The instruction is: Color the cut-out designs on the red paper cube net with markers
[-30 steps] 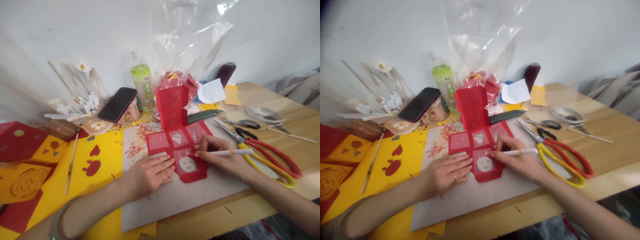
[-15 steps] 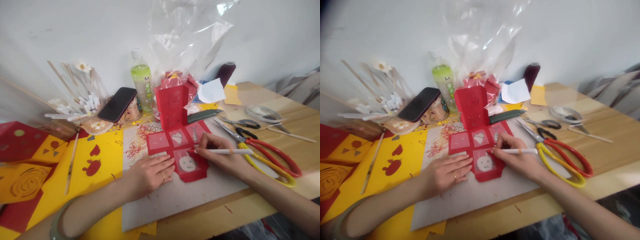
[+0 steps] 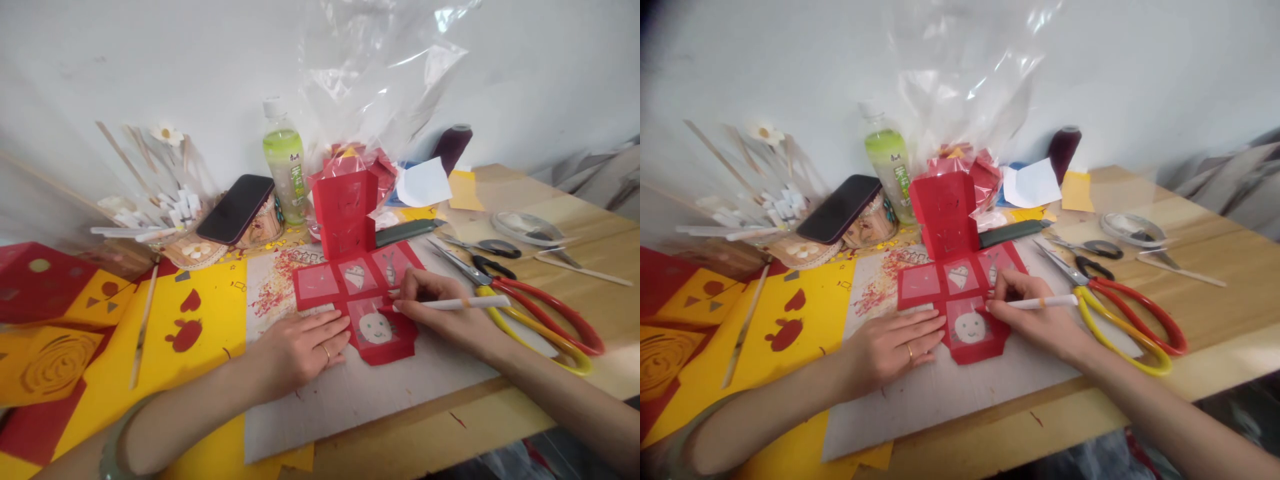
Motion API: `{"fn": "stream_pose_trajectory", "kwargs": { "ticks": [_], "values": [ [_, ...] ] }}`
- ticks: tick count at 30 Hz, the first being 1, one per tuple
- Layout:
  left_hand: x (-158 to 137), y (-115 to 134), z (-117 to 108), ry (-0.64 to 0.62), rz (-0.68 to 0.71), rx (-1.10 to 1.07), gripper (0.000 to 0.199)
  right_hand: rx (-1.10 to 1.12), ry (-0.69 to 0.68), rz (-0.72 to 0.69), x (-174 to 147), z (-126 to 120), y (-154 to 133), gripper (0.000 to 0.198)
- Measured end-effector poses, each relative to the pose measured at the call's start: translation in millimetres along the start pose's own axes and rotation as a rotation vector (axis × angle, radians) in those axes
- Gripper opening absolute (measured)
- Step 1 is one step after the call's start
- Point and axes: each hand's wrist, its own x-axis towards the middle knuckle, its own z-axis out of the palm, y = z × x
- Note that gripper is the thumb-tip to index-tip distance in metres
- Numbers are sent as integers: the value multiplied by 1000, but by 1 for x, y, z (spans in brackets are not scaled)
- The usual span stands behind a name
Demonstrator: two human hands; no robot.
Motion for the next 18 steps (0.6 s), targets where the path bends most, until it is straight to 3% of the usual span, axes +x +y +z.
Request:
{"fn": "stream_pose_trajectory", "kwargs": {
  "ticks": [18],
  "values": [
    [0, 1, 1, 23, 0, -3, 23, -11, 10, -3, 0, -1, 0, 26]
  ]
}}
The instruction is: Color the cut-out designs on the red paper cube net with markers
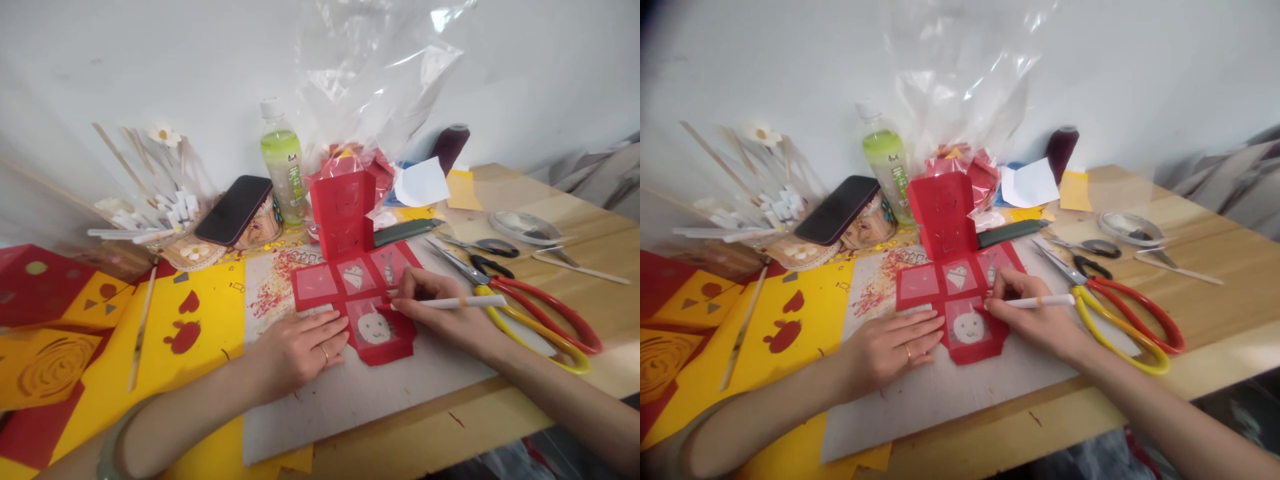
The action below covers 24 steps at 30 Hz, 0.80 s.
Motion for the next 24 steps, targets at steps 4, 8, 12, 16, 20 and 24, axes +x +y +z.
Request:
{"fn": "stream_pose_trajectory", "kwargs": {
  "ticks": [4, 8, 12, 16, 20, 24],
  "values": [
    [0, 0, 0, 0, -7, -5, 22, 22, -7, 1, -2, -1, -3, 26],
    [0, 0, 0, -1, -6, -4, 23, 30, -8, -10, -2, 0, -2, 26],
    [0, 0, 1, -4, -5, 0, 23, 15, 17, -11, -1, 0, 1, 26],
    [-1, 0, 1, 1, -5, 2, 23, -3, -6, -10, -1, 0, 3, 26],
    [-1, 0, 2, -10, -5, 3, 24, 0, 5, -1, -1, 0, 3, 26],
    [-2, 0, 3, -11, -8, -3, 24, -13, -19, -2, 0, 0, 2, 26]
  ]
}}
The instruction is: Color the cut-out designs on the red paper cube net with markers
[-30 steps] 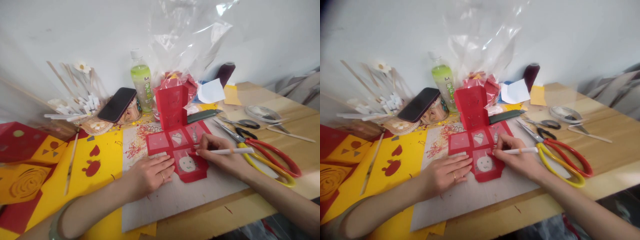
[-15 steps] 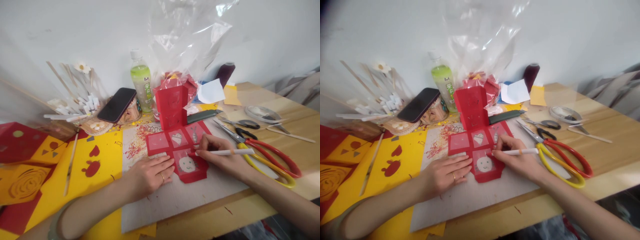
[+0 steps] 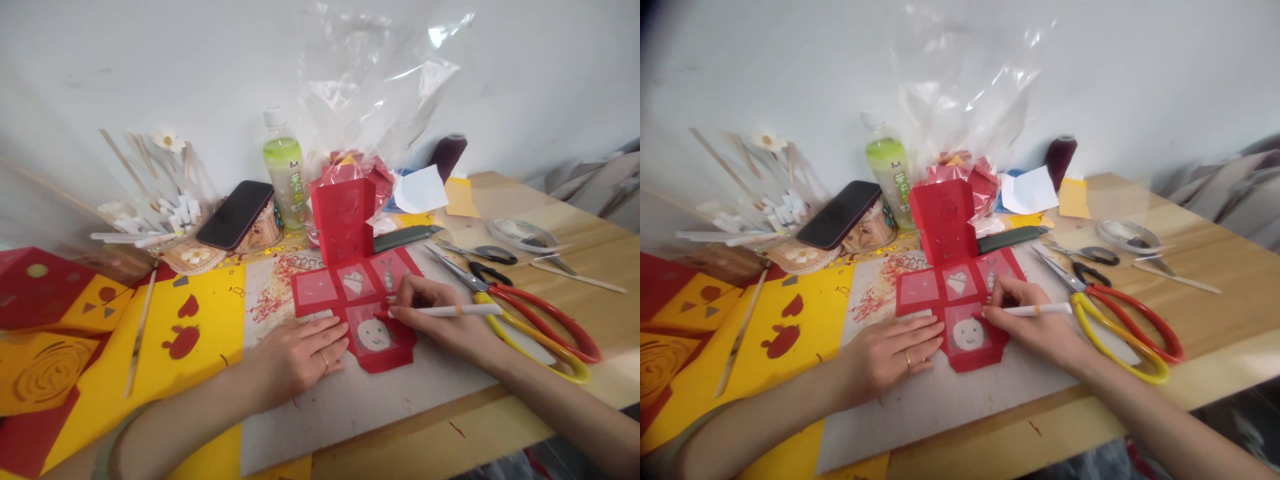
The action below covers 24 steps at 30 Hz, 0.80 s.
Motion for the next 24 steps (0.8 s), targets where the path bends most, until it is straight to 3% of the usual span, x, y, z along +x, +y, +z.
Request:
{"fn": "stream_pose_trajectory", "kwargs": {
  "ticks": [24],
  "values": [
    [-2, 0, 2, 10, -4, 0, 23, 3, 2, -7, 0, 0, -1, 25]
  ]
}}
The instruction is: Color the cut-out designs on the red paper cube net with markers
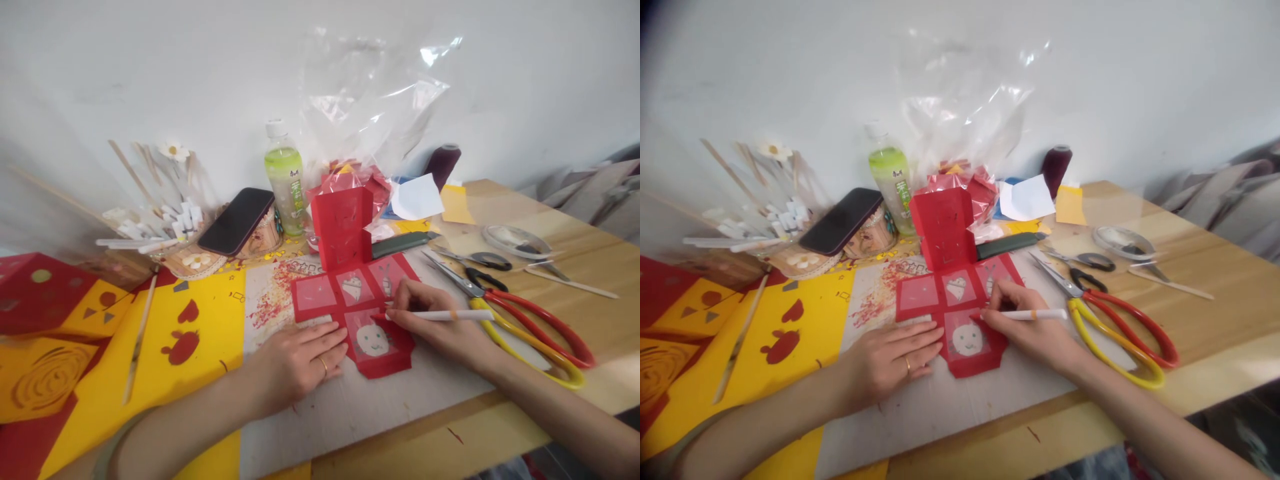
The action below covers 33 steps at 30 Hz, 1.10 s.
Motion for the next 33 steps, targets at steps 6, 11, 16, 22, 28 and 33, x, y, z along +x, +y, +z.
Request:
{"fn": "stream_pose_trajectory", "kwargs": {
  "ticks": [6, 11, 16, 22, 28, 33],
  "values": [
    [3, 0, -3, 1, 18, 18, 25, 17, -5, -5, -1, 0, 2, 25],
    [4, 0, -4, 8, 22, 15, 24, 35, -15, -2, -2, -1, 0, 25],
    [3, 0, -3, 14, 18, 17, 23, 43, -33, -16, -2, -1, 0, 25],
    [3, 0, -3, 12, 8, 5, 23, 45, -43, -24, -3, -1, 2, 25],
    [3, 0, -3, 13, 11, -5, 22, 31, -54, -32, -3, -1, 2, 25],
    [4, 0, -4, 6, 17, 1, 23, 25, -48, -24, -2, -1, 1, 24]
  ]
}}
